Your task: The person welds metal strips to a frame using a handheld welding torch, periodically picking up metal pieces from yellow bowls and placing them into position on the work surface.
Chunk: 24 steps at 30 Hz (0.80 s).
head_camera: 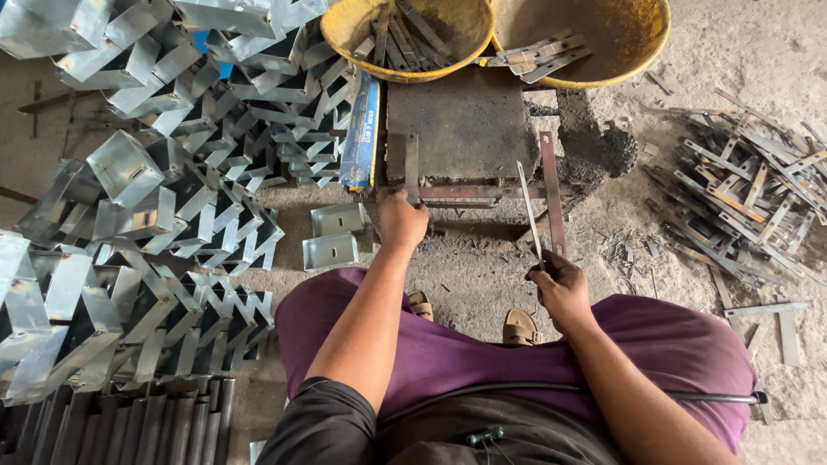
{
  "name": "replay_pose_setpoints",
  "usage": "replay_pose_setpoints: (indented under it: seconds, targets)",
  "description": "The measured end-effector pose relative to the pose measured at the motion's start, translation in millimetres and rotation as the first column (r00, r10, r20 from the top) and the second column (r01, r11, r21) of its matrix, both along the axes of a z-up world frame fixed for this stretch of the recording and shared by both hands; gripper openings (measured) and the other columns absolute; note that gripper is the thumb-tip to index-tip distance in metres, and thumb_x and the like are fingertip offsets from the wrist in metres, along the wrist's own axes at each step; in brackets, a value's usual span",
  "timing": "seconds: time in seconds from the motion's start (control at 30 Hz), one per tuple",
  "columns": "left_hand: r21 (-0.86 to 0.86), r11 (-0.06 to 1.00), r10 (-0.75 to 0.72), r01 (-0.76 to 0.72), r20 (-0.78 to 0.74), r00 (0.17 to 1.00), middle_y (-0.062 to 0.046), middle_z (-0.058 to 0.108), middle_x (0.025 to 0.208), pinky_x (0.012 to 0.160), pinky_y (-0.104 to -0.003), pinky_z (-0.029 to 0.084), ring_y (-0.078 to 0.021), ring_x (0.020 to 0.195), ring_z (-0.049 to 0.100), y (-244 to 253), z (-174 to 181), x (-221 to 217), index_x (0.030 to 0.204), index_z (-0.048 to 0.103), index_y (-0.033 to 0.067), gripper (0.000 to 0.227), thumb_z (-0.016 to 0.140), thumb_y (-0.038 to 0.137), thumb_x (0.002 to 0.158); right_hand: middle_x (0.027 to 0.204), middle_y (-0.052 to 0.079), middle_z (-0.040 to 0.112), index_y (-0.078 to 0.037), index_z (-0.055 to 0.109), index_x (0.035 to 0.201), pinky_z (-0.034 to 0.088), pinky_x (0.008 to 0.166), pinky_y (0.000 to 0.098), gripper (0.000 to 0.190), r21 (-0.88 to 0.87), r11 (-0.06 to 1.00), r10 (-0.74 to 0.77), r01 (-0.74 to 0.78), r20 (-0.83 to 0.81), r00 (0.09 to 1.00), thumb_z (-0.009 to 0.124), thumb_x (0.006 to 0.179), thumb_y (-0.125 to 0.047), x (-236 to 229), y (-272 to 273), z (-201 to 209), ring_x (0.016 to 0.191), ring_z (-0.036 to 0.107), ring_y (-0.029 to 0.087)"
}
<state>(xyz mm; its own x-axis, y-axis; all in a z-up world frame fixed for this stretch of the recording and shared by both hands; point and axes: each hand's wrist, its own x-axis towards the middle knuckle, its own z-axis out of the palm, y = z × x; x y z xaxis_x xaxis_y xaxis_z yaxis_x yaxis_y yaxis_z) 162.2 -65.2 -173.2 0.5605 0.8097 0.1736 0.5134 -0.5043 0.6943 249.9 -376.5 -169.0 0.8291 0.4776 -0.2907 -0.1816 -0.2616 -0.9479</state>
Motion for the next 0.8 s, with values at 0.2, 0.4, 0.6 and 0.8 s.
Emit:
replay_pose_setpoints:
  seconds: [0.2,0.4,0.6,0.8]
  targets:
    - [-0.007,1.0,-0.026,0.026,-0.012,1.0,-0.027,0.066,0.117,0.1,-0.041,0.052,-0.0397,0.109,0.065,0,16,-4,0.118,0.07,-0.0067,0.05,0.079,0.016,0.074,0.082,0.007,0.071,0.0,0.058,0.142,0.04,0.041,0.0225,0.052,-0.085,0.996,0.014,-0.012,0.014,1.0,0.066,0.091,-0.003,-3,2,13,0.049,0.05,0.006]
    - [0.035,0.995,-0.097,0.097,-0.008,0.995,-0.028,0.069,0.112,0.099,-0.045,0.051,-0.0422,0.109,0.065,5,17,-11,0.122,0.068,-0.0043,0.057,0.08,0.019,0.072,0.084,0.009,0.073,0.002,0.054,0.144,0.04,0.039,0.0224,0.052,0.126,0.992,0.013,-0.008,-0.039,0.999,0.062,0.093,-0.001,-1,-1,10,0.047,0.051,0.005]
    - [0.019,0.993,-0.12,0.119,0.107,0.987,-0.027,0.069,0.116,0.102,-0.041,0.054,-0.0383,0.109,0.068,14,-12,-4,0.13,0.064,-0.0076,0.066,0.08,0.02,0.072,0.084,0.01,0.073,0.005,0.054,0.144,0.039,0.039,0.0226,0.053,0.127,0.992,0.001,0.007,-0.056,0.998,0.063,0.092,0.0,1,-1,4,0.046,0.051,0.006]
    - [0.021,0.996,-0.083,0.082,0.06,0.995,-0.026,0.068,0.114,0.099,-0.042,0.053,-0.0392,0.106,0.067,11,-7,-5,0.127,0.067,-0.0048,0.062,0.08,0.02,0.071,0.084,0.009,0.073,0.006,0.054,0.144,0.04,0.04,0.0221,0.054,0.138,0.99,-0.003,0.009,-0.042,0.999,0.064,0.092,-0.001,3,-3,0,0.048,0.052,0.005]
